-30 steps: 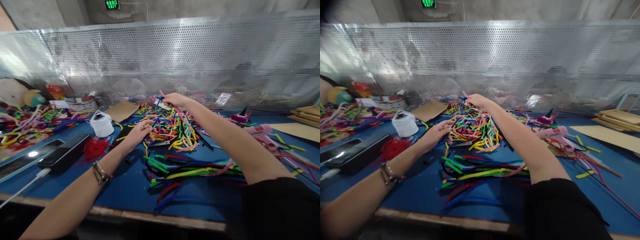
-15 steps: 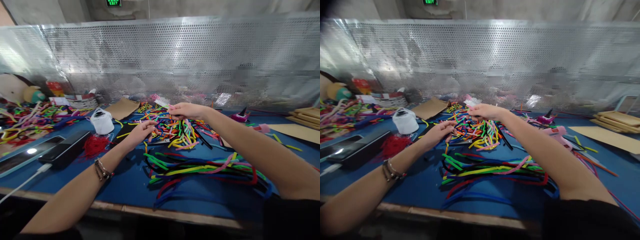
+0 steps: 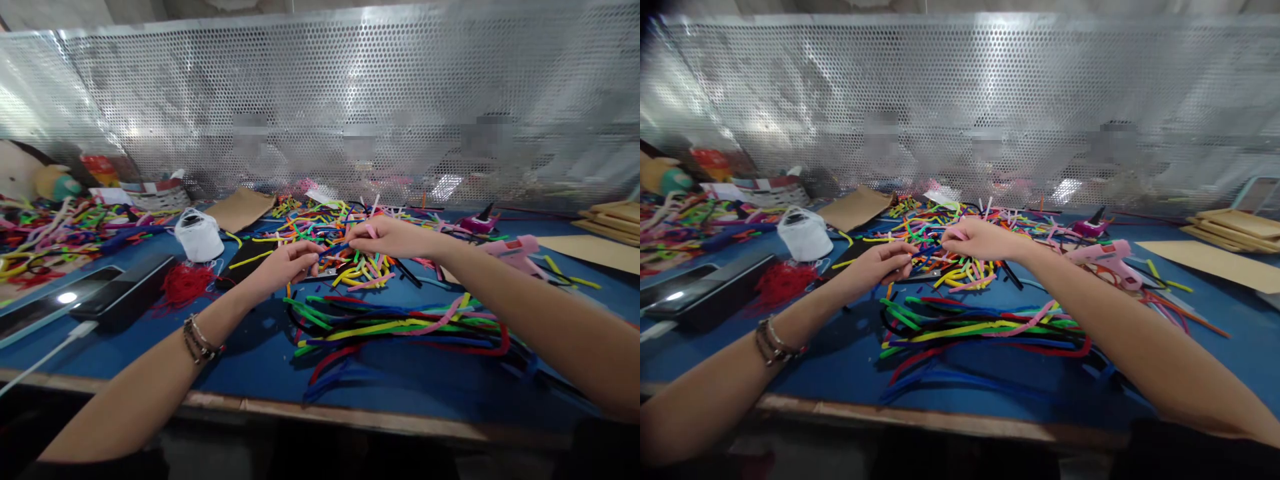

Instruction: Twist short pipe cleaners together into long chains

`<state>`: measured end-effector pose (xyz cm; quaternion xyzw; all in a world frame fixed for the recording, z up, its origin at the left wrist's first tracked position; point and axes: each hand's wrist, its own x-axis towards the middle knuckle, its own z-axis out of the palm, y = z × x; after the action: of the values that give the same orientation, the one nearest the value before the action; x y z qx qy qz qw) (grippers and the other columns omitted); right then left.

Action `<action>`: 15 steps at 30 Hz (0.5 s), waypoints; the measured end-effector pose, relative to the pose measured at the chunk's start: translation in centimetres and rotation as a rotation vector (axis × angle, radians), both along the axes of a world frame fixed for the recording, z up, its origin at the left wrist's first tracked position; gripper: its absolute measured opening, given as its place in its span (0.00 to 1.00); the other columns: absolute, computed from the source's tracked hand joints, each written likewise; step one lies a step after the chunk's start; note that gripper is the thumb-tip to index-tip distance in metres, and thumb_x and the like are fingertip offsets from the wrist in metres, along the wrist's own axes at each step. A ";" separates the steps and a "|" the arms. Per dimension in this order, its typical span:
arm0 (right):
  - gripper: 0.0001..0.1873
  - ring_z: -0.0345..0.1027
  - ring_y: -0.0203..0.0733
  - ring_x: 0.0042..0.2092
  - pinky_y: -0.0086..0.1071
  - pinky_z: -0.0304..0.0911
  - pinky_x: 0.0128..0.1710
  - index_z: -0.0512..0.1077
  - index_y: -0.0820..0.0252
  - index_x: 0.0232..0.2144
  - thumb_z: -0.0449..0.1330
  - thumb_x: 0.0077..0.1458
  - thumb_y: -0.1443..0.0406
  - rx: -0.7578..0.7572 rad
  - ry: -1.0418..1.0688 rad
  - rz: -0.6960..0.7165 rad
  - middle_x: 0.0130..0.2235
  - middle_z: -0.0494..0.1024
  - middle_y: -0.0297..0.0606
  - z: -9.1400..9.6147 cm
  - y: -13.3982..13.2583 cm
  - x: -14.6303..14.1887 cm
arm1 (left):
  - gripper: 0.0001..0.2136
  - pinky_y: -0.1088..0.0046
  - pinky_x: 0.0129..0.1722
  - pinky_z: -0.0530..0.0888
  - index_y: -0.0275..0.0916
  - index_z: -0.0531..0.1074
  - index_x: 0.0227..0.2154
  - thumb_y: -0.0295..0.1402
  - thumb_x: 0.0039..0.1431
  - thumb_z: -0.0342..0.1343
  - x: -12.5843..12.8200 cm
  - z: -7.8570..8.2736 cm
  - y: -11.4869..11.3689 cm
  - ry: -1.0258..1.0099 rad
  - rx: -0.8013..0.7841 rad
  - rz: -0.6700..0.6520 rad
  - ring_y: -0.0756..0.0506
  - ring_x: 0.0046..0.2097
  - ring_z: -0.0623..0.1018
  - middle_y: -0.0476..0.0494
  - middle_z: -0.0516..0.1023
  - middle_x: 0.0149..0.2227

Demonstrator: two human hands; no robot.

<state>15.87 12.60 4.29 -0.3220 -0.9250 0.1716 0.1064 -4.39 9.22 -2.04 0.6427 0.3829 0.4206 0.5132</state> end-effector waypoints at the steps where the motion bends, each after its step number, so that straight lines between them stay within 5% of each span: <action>1: 0.10 0.47 0.29 0.23 0.26 0.46 0.24 0.65 0.62 0.22 0.49 0.51 0.64 0.020 0.004 -0.013 0.21 0.56 0.28 0.0 0.0 0.2 | 0.07 0.83 0.13 0.54 0.34 0.67 0.32 0.30 0.49 0.51 -0.1 0.0 0.1 -0.009 0.009 0.017 0.59 0.14 0.59 0.54 0.69 0.18; 8: 0.12 0.55 0.32 0.24 0.27 0.49 0.25 0.70 0.58 0.31 0.48 0.51 0.63 0.144 -0.021 -0.195 0.24 0.66 0.31 0.2 -1.1 2.9 | 0.10 0.83 0.20 0.64 0.35 0.60 0.38 0.26 0.51 0.46 -0.3 0.1 0.9 -0.129 0.084 0.205 0.59 0.17 0.66 0.53 0.71 0.28; 15: 0.11 0.63 0.40 0.40 0.34 0.56 0.41 0.66 0.58 0.29 0.45 0.53 0.64 0.257 0.086 -0.083 0.36 0.70 0.40 -2.7 -2.8 5.3 | 0.11 0.81 0.21 0.69 0.36 0.59 0.40 0.25 0.52 0.46 -1.0 1.1 0.5 -0.290 0.036 0.261 0.54 0.25 0.74 0.51 0.71 0.31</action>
<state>21.12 9.78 1.56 -0.3361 -0.9197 0.0609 0.1934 -5.36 9.76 -0.94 0.5294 0.3775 0.5785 0.4924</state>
